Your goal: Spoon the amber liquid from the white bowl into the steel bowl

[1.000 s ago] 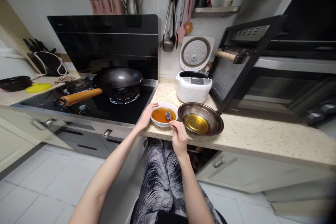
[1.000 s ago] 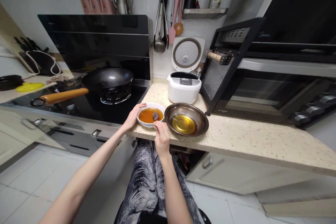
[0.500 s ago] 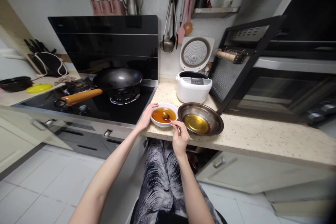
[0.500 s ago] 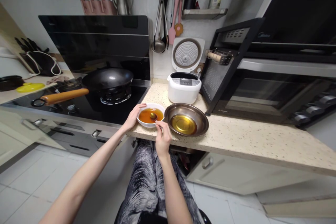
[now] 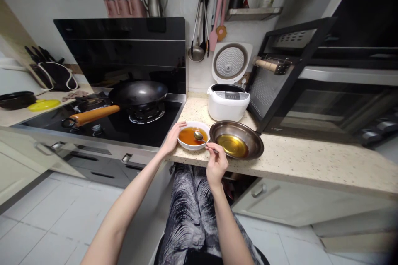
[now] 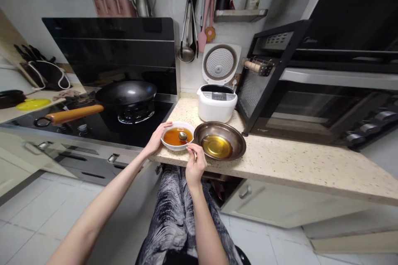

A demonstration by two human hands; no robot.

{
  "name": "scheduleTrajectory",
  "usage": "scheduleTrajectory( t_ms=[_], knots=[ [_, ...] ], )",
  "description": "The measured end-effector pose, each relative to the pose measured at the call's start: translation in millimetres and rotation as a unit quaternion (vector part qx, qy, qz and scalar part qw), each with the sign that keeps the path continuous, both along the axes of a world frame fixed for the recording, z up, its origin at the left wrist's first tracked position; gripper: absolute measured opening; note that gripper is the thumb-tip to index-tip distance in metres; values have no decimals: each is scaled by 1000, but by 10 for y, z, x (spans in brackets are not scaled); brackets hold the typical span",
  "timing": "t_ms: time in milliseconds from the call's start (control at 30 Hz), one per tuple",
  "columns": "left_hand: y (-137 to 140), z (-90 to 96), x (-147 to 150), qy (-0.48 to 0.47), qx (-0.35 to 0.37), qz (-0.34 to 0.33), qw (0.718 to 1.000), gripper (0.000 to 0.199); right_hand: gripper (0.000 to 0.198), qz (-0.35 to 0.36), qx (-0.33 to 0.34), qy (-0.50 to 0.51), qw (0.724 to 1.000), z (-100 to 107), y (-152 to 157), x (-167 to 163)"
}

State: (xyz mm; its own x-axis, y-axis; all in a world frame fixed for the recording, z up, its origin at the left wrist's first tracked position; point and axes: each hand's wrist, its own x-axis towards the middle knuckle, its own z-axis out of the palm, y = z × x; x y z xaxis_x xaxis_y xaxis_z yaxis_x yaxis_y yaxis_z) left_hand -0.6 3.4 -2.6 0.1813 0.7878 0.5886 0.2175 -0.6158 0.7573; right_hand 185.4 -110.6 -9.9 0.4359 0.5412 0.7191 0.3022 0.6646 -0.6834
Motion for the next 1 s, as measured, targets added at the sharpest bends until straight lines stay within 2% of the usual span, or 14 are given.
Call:
scheduleTrajectory(
  t_ms=[300,500,667,1000],
  knots=[
    [-2,6,-5,5,-3,-1,1000,43,12,-18,28,10,999,104,-79,60],
    [9,8,-10,14,5,-1,1000,43,11,-68,44,24,996,201,-133,189],
    [2,19,-5,18,7,3,1000,44,13,-104,44,28,993,206,-131,327],
    [-10,22,-6,15,6,4,1000,44,7,-159,74,-52,983,199,-93,467]
  ],
)
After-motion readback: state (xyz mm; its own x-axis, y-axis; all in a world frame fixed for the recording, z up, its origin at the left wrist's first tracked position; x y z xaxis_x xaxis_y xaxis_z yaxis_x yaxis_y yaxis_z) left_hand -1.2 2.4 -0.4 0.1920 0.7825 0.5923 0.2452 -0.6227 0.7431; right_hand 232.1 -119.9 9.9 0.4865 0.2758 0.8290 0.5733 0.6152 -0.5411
